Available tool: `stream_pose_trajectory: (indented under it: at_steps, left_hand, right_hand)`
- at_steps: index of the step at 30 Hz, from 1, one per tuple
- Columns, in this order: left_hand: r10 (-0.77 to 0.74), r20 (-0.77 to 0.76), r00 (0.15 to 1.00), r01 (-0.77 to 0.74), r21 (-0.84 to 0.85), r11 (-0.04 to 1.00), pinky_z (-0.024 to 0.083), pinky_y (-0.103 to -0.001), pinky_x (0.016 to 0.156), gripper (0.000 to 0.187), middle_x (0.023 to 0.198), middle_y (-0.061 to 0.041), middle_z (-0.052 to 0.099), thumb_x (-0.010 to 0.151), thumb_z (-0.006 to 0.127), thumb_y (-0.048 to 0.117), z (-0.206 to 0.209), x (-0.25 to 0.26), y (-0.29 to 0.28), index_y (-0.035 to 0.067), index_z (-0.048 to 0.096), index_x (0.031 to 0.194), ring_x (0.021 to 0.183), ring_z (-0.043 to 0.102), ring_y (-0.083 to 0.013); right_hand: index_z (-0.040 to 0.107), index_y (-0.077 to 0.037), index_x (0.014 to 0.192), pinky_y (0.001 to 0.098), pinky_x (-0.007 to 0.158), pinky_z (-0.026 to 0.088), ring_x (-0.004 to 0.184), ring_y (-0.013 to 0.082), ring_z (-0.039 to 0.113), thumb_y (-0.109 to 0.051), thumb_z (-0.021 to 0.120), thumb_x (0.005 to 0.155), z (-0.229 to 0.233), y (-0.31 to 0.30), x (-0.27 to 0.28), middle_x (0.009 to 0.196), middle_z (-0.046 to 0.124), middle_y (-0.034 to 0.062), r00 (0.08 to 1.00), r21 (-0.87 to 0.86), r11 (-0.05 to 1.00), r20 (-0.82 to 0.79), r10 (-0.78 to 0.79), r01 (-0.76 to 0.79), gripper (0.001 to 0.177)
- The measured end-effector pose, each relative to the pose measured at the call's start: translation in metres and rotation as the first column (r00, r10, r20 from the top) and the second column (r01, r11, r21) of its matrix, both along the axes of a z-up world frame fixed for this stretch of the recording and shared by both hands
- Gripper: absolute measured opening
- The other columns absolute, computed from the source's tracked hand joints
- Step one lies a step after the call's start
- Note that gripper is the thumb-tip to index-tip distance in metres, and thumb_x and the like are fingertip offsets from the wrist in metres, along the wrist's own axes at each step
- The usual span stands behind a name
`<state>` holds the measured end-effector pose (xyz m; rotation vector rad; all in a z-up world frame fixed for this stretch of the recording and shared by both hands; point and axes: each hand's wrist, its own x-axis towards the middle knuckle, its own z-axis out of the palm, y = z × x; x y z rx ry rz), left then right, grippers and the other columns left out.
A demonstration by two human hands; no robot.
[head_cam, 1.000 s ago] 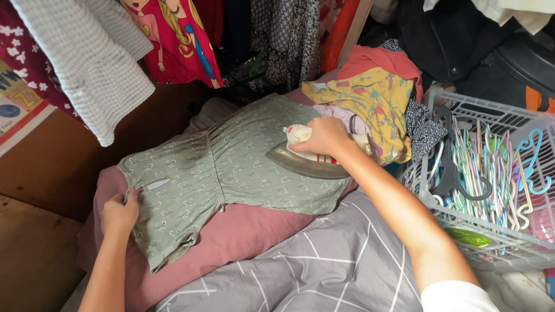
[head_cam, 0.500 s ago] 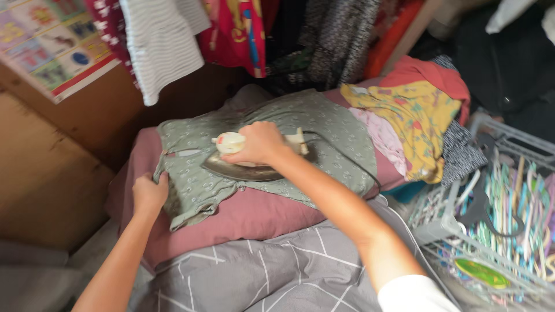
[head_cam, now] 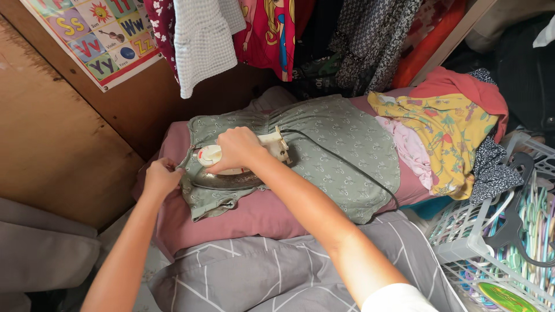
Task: The person irons a light green patterned short-sleeved top laid on a pink pillow. They use a handheld iron to smooth the fabric, repeatedly moving the iron across the garment and adjusting its position with their left hand.
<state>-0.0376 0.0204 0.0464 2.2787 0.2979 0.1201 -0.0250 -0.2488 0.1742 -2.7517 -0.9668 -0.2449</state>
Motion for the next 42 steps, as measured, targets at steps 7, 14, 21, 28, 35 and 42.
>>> stream_pose_trajectory:
  at_steps: [7,14,21,28,35,42]
  left_hand:
    - [-0.127,-0.292,0.948,0.14,0.021,0.99,0.059,-0.034,0.062,0.021,0.085,-0.013,0.076,0.083,0.076,0.007,0.016,0.022,0.014,-0.003,0.073,0.101,0.066,0.073,-0.0206]
    - [-0.299,-0.363,0.882,0.278,-0.111,0.954,0.064,-0.034,0.064,0.029,0.086,-0.016,0.075,0.092,0.07,0.014,0.014,0.038,0.032,-0.006,0.07,0.113,0.069,0.074,-0.0208]
    - [-0.223,-0.358,0.907,0.28,0.116,0.953,0.061,-0.038,0.065,0.031,0.088,-0.019,0.075,0.093,0.068,0.014,0.03,0.031,0.026,-0.007,0.07,0.115,0.065,0.074,-0.0262]
    - [-0.315,-0.409,0.856,0.325,-0.047,0.944,0.063,-0.039,0.061,0.029,0.082,-0.018,0.072,0.09,0.069,0.01,0.009,0.05,0.047,-0.011,0.07,0.11,0.062,0.071,-0.026]
    - [-0.325,-0.544,0.774,0.359,-0.047,0.932,0.058,-0.036,0.066,0.025,0.079,-0.011,0.072,0.092,0.066,0.011,0.01,0.064,0.056,-0.007,0.074,0.107,0.065,0.071,-0.0219]
    - [-0.325,-0.612,0.721,0.3,-0.147,0.943,0.062,-0.04,0.068,0.023,0.078,-0.014,0.069,0.091,0.067,0.007,0.014,0.072,0.06,-0.007,0.073,0.108,0.067,0.07,-0.0256]
  right_hand:
    - [0.078,-0.006,0.072,0.0407,0.066,0.056,0.068,0.03,0.073,-0.077,0.077,0.051,0.0,0.008,-0.004,0.068,0.073,0.0137,0.999,0.021,0.999,-0.017,-0.048,0.048,0.074]
    - [0.077,-0.005,0.073,0.0405,0.066,0.058,0.068,0.031,0.073,-0.074,0.078,0.053,-0.002,0.019,-0.009,0.071,0.072,0.0146,0.975,0.131,0.966,-0.016,-0.223,0.224,0.072]
    - [0.077,-0.005,0.069,0.0427,0.068,0.057,0.067,0.0334,0.073,-0.071,0.078,0.049,0.004,0.011,-0.004,0.068,0.072,0.0169,0.999,0.055,0.998,-0.036,0.037,-0.035,0.069]
    - [0.075,-0.003,0.067,0.0428,0.066,0.058,0.068,0.0332,0.073,-0.073,0.077,0.051,-0.001,0.028,-0.01,0.07,0.073,0.0168,0.999,0.068,0.997,-0.011,-0.031,0.031,0.072]
    - [0.075,-0.005,0.067,0.0426,0.064,0.057,0.067,0.0324,0.074,-0.073,0.076,0.051,-0.01,0.033,-0.009,0.069,0.072,0.0154,0.994,0.132,0.985,-0.014,-0.112,0.113,0.07]
    - [0.076,-0.005,0.069,0.0417,0.063,0.058,0.066,0.0314,0.074,-0.072,0.076,0.052,-0.007,0.025,-0.005,0.07,0.073,0.0158,0.999,0.02,1.0,-0.028,-0.017,0.017,0.069]
